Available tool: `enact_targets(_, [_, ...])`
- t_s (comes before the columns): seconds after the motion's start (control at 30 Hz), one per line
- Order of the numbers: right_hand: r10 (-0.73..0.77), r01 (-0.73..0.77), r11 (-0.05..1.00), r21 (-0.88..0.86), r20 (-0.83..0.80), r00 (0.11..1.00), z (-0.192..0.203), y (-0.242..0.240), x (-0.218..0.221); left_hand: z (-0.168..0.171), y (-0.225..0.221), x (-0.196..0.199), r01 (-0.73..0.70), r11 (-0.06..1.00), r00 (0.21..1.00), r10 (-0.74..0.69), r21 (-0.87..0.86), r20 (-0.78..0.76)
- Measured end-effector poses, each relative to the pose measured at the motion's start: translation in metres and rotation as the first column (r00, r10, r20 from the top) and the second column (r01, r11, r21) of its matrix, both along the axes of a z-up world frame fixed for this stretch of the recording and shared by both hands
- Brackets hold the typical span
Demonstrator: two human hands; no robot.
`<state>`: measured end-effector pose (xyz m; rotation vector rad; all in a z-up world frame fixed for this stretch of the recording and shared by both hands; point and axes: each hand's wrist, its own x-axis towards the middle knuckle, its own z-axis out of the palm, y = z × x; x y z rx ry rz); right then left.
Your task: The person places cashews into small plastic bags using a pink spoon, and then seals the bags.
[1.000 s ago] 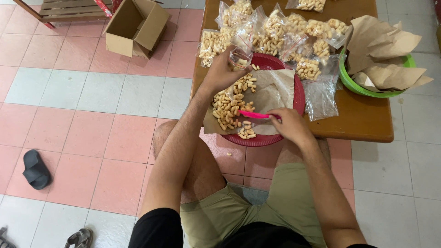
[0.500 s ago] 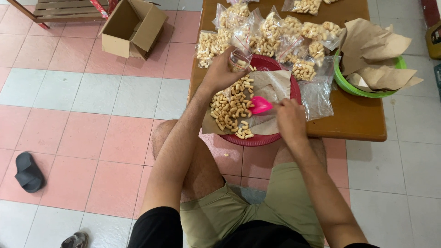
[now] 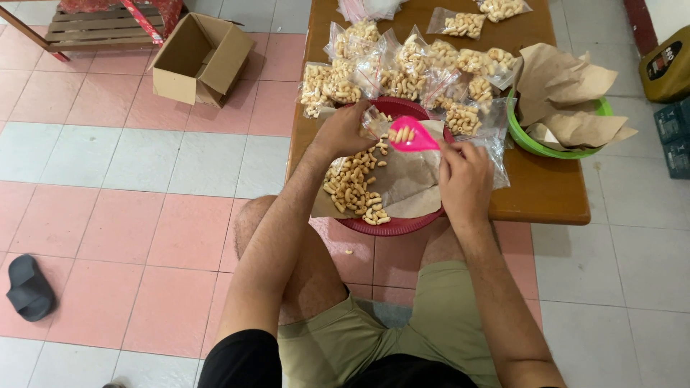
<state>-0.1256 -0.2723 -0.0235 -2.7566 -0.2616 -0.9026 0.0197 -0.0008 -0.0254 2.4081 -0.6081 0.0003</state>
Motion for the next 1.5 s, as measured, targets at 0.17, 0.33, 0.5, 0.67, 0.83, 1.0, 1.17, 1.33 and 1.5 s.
enact_targets(0.17, [0.021, -0.01, 0.998, -0.068, 0.158, 0.987, 0.049, 0.03, 0.003, 0.015, -0.01, -0.009, 0.088, 0.984, 0.996, -0.093, -0.152, -0.02])
enact_targets(0.33, [0.05, -0.04, 0.998, -0.043, 0.28, 0.959, 0.06, 0.022, 0.001, 0.036, -0.015, -0.022, 0.078, 0.938, 0.993, -0.104, -0.338, -0.06])
enact_targets(0.5, [-0.245, 0.236, 0.951, -0.199, -0.018, 0.969, 0.021, -0.003, -0.006, 0.036, -0.007, -0.022, 0.061, 0.834, 0.992, -0.109, -0.548, -0.056])
enact_targets(0.67, [-0.237, 0.179, 0.954, -0.239, -0.242, 0.941, -0.077, 0.006, 0.015, 0.032, 0.001, -0.019, 0.044, 0.842, 0.996, -0.08, -0.537, -0.044])
enact_targets(0.83, [-0.066, 0.028, 0.993, -0.112, -0.35, 0.934, -0.108, 0.046, 0.018, 0.045, -0.006, -0.027, 0.051, 0.877, 0.998, -0.067, -0.477, -0.016])
enact_targets(1.0, [0.049, 0.007, 0.991, 0.136, -0.406, 0.913, -0.12, 0.037, 0.026, 0.038, -0.006, -0.023, -0.02, 0.912, 0.997, -0.01, -0.409, -0.071])
enact_targets(1.17, [0.071, 0.008, 0.969, 0.246, -0.314, 0.947, -0.074, 0.011, 0.016, 0.025, 0.013, -0.015, -0.038, 0.97, 0.998, 0.025, -0.239, -0.059])
enact_targets(1.33, [0.048, -0.047, 0.982, 0.185, 0.0, 0.999, -0.004, 0.007, 0.011, -0.003, 0.017, 0.001, -0.089, 0.995, 0.996, 0.09, 0.032, -0.026])
enact_targets(1.5, [0.056, -0.073, 0.995, 0.061, 0.245, 0.968, 0.052, 0.038, 0.006, 0.039, -0.002, -0.03, 0.067, 0.978, 0.994, -0.083, -0.197, -0.076])
